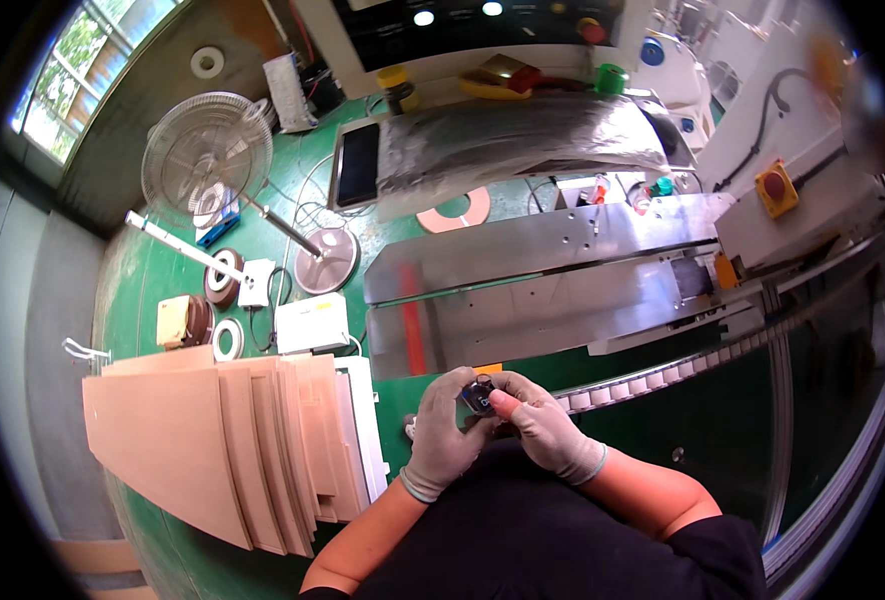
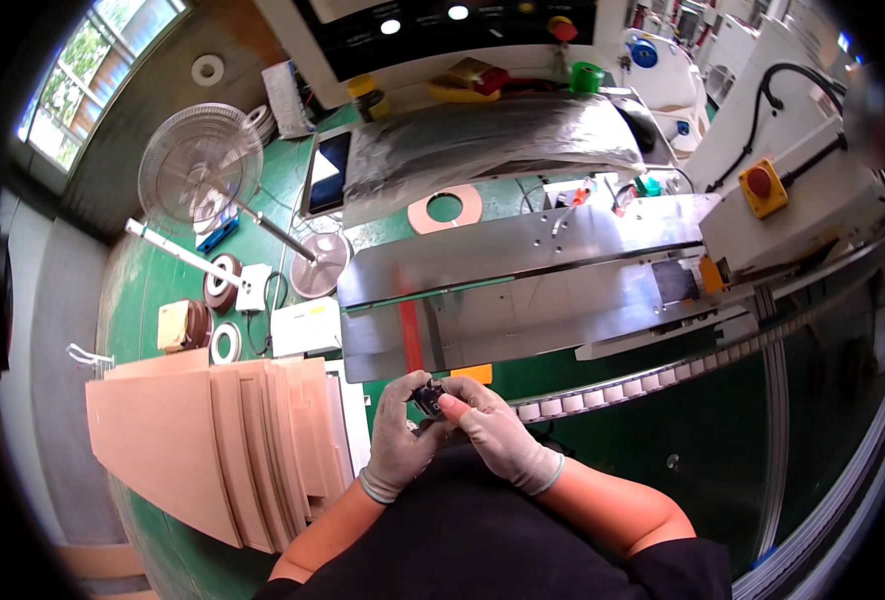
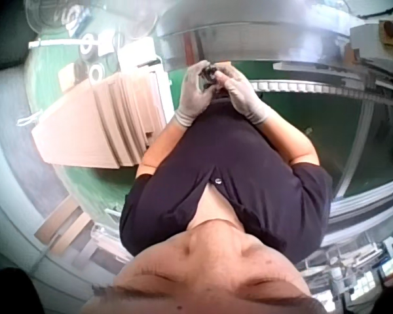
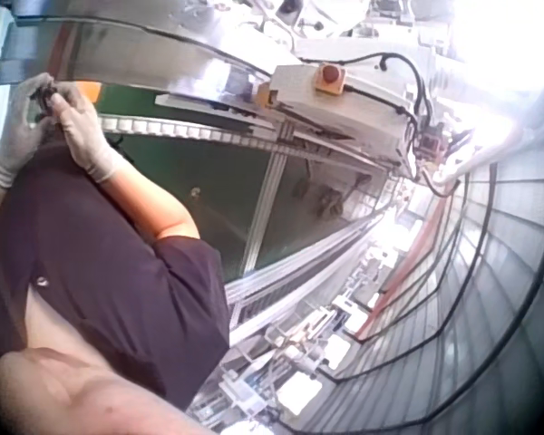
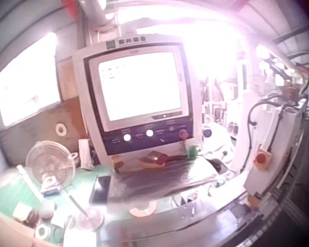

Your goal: The person adjusts a long metal guide rail on an edge banding machine, then repeatedly picks up large wooden panels from a stack and feeds them into the machine. The panels are processed and removed from the other side.

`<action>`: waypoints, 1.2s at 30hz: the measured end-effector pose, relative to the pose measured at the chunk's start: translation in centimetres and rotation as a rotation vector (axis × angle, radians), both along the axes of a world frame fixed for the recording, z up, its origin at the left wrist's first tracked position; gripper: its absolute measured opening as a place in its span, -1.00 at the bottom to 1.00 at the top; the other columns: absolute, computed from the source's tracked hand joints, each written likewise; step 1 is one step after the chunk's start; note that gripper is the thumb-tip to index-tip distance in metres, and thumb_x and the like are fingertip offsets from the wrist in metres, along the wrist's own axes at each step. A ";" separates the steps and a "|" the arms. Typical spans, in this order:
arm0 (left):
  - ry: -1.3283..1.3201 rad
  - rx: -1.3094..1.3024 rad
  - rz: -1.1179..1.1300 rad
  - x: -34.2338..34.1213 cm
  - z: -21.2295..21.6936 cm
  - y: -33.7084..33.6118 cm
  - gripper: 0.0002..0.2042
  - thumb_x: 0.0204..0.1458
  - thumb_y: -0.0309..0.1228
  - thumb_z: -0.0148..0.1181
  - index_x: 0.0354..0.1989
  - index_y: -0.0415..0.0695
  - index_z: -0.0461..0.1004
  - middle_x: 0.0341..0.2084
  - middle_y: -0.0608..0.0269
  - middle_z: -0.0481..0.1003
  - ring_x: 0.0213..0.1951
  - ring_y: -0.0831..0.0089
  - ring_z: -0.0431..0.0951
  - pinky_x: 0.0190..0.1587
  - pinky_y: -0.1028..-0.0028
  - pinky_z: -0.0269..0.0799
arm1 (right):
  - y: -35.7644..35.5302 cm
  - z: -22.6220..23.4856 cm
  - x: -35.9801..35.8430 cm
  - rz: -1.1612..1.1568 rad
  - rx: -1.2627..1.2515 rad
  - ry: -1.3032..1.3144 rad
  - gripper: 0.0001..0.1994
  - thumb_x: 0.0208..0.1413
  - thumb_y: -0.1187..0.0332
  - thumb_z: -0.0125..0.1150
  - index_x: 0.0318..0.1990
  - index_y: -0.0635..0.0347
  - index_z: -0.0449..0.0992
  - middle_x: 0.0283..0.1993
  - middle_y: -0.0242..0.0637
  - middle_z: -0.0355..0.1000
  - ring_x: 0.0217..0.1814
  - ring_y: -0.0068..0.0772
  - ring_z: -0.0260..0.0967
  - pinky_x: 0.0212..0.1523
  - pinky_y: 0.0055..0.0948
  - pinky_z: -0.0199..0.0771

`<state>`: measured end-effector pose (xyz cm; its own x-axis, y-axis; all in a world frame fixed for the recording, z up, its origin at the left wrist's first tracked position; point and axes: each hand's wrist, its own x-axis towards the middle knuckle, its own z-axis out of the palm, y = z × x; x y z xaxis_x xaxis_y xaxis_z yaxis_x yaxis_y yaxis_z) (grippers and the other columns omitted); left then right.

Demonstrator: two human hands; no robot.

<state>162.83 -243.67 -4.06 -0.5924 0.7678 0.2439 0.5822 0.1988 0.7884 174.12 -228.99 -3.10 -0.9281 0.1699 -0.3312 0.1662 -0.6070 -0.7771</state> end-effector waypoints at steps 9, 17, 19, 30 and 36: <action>0.220 -0.023 0.006 -6.1 1.6 2.7 -0.41 -0.17 -0.32 0.56 0.07 -0.21 0.45 0.02 -0.04 0.48 0.12 -0.03 0.48 0.21 0.14 0.40 | 4.8 -3.5 2.6 -0.241 0.605 -0.055 -0.61 0.37 0.23 0.16 0.20 0.32 0.44 0.10 -0.09 0.52 0.13 -0.28 0.50 0.18 -0.33 0.48; 0.344 0.072 0.261 -26.4 3.2 4.6 -0.44 -0.16 -0.28 0.55 0.04 -0.23 0.53 0.11 -0.11 0.45 0.21 -0.06 0.41 0.31 0.16 0.29 | 12.0 -10.1 9.7 -0.407 1.658 -0.460 -0.75 0.08 0.28 0.33 -0.13 0.19 0.64 -0.18 -0.16 0.63 -0.08 -0.02 0.58 -0.03 -0.09 0.55; 0.422 0.000 0.277 -30.1 3.0 6.7 -0.43 -0.14 -0.22 0.55 0.07 -0.17 0.55 0.18 -0.19 0.39 0.25 -0.08 0.36 0.32 0.16 0.28 | 12.1 -10.1 9.5 -0.514 1.733 -0.501 -0.79 0.01 0.26 0.35 -0.23 0.14 0.64 -0.24 -0.17 0.61 -0.16 -0.02 0.57 -0.08 -0.08 0.52; -0.665 0.284 -0.023 -36.1 1.4 10.3 -0.16 -0.01 -0.52 0.43 0.46 -0.32 0.10 0.25 0.04 0.31 0.15 0.24 0.47 0.25 0.37 0.38 | 12.4 -10.0 10.0 -0.427 1.760 -0.598 -0.77 0.07 0.13 0.30 -0.24 0.02 0.65 -0.27 -0.26 0.62 -0.16 -0.17 0.60 -0.10 -0.15 0.54; -0.440 0.476 0.322 -26.4 -10.8 7.6 -0.33 0.33 -0.39 0.11 0.52 -0.30 -0.03 0.38 0.00 0.12 0.38 0.28 0.15 0.47 0.25 0.05 | 16.8 -8.9 15.0 -0.170 1.773 -0.589 -0.70 0.15 -0.01 0.23 -0.23 -0.03 0.66 -0.28 -0.29 0.62 -0.20 -0.20 0.60 -0.16 -0.12 0.56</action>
<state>136.41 -236.12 -14.86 -0.8918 0.4081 0.1952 0.1612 -0.1165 0.9800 189.16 -212.14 -12.02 -0.7138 0.6957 0.0806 0.6444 0.6976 -0.3132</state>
